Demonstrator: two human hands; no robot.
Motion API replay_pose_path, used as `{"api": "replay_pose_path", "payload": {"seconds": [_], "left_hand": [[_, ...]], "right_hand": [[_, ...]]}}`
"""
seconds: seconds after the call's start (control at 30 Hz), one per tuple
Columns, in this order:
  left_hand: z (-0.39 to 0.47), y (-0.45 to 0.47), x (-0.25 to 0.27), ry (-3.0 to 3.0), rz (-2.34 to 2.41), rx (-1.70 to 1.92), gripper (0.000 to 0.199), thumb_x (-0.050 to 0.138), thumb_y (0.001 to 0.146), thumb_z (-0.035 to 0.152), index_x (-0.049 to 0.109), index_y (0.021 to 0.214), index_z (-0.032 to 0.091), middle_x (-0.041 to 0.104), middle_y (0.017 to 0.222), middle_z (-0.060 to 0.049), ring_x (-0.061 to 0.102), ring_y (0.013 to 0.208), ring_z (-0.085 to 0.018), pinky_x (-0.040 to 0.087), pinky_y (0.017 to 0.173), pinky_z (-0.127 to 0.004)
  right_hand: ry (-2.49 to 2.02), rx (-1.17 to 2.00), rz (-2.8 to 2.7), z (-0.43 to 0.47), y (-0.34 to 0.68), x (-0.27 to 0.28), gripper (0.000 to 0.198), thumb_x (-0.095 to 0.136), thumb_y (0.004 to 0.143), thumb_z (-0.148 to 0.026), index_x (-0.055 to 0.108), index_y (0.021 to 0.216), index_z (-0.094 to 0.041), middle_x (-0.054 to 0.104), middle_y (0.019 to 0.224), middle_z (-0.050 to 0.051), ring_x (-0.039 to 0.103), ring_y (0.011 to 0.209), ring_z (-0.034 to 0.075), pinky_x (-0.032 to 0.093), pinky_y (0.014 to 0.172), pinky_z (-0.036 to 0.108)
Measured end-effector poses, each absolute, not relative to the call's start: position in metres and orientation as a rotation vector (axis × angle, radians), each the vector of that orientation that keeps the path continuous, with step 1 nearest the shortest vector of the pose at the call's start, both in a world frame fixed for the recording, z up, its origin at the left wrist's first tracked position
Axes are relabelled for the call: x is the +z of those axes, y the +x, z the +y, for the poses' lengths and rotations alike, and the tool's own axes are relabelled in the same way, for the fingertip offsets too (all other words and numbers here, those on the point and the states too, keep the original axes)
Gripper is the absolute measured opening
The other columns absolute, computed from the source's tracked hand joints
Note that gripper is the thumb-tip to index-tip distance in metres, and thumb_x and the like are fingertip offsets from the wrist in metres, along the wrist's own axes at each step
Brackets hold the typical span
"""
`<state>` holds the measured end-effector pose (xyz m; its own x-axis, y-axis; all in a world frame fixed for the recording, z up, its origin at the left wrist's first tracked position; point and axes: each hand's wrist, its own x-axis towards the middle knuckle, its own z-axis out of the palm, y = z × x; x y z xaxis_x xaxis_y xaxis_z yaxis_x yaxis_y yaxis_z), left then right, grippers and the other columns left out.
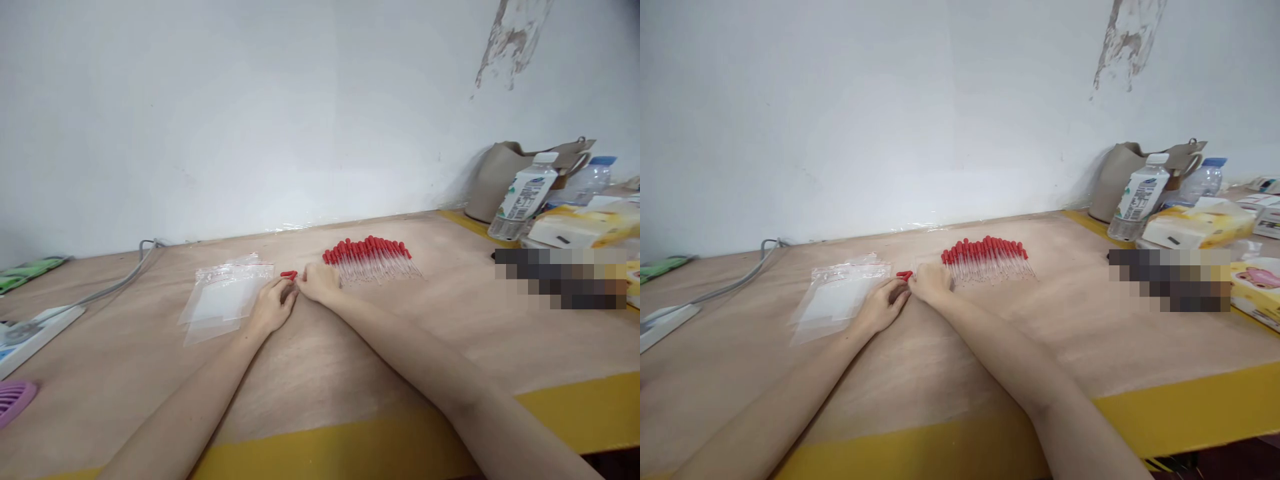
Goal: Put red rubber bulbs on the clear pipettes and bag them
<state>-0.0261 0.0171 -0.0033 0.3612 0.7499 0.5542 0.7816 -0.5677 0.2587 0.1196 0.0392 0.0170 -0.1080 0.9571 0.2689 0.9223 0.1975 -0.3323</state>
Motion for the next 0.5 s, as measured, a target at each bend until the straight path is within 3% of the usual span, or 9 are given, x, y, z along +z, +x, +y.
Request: {"api": "replay_pose_path", "payload": {"seconds": [0.13,0.27,0.4,0.5], "left_hand": [[0.015,-0.029,-0.003,-2.411,-1.55,-1.086,0.007,0.05,0.076,0.022,0.056,0.074,0.02,0.062,0.077,-0.003,0.058,0.069,-0.018,0.047,0.064,-0.031],[0.013,-0.03,-0.001,-2.41,-1.592,-1.142,0.013,0.052,0.075,0.023,0.049,0.063,0.019,0.057,0.066,0.0,0.056,0.063,-0.016,0.046,0.058,-0.028],[0.012,-0.028,-0.001,-2.385,-1.608,-1.195,0.005,0.05,0.078,0.024,0.049,0.076,0.019,0.057,0.073,-0.001,0.057,0.068,-0.017,0.046,0.062,-0.029],[0.011,-0.023,-0.002,-2.391,-1.541,-1.172,0.018,0.047,0.081,0.024,0.051,0.098,0.018,0.056,0.083,-0.004,0.056,0.074,-0.018,0.046,0.068,-0.031]], "right_hand": [[-1.791,0.219,-2.044,0.04,0.108,0.016,0.029,0.046,0.078,-0.036,0.064,0.088,-0.015,0.063,0.093,0.015,0.058,0.088,0.025,0.042,0.071,0.034],[-1.801,0.268,-2.044,0.032,0.117,0.014,0.027,0.048,0.077,-0.038,0.064,0.087,-0.019,0.062,0.096,0.013,0.057,0.089,0.026,0.042,0.069,0.035],[-1.728,0.345,-2.166,0.008,0.152,0.014,0.017,0.052,0.074,-0.034,0.065,0.075,-0.022,0.064,0.084,0.007,0.058,0.08,0.021,0.041,0.066,0.032],[-1.642,0.344,-2.232,-0.012,0.187,0.015,0.011,0.055,0.071,-0.029,0.062,0.07,-0.021,0.063,0.076,0.004,0.056,0.073,0.018,0.038,0.062,0.028]]}}
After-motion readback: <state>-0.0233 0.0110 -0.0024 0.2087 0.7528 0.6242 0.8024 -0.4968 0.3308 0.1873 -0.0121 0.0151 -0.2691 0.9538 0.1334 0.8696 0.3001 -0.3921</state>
